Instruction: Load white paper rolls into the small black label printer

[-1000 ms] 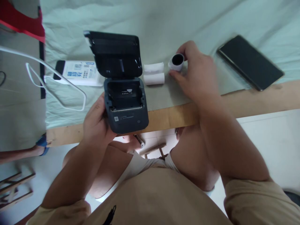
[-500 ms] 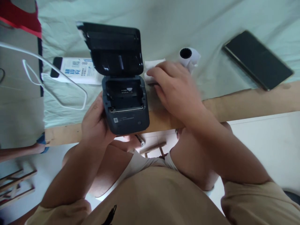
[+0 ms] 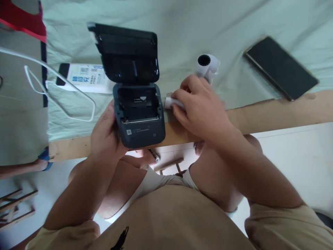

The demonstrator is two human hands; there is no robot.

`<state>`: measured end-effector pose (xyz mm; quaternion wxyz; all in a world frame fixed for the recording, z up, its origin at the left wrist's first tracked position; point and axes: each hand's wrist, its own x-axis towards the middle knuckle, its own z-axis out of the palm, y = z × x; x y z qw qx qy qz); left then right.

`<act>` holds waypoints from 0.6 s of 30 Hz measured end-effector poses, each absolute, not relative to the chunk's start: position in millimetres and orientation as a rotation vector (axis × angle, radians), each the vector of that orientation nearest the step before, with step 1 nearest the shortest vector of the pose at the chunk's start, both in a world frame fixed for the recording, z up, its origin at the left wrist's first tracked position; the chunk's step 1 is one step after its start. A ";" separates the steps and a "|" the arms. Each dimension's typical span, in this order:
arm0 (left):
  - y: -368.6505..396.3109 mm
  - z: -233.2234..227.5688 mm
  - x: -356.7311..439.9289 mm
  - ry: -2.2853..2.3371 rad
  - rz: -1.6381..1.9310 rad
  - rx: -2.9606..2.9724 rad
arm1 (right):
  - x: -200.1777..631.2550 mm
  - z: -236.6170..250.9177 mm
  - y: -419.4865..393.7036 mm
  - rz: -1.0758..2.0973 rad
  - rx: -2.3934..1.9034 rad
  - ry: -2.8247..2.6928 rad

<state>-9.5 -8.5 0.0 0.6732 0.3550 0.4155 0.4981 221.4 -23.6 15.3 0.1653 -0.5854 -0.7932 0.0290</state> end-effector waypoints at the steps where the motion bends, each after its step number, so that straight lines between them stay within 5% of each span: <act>1: -8.6 0.8 -9.1 0.924 1.123 0.793 | 221.5 15.3 -24.2 0.070 -1.679 -2.239; 12: -7.9 3.2 -3.8 0.879 1.160 0.653 | 228.3 10.8 -18.8 0.420 -1.613 -2.072; 18: -7.9 3.1 -6.7 0.898 1.113 0.703 | 217.9 14.0 -26.3 1.188 -1.450 -1.174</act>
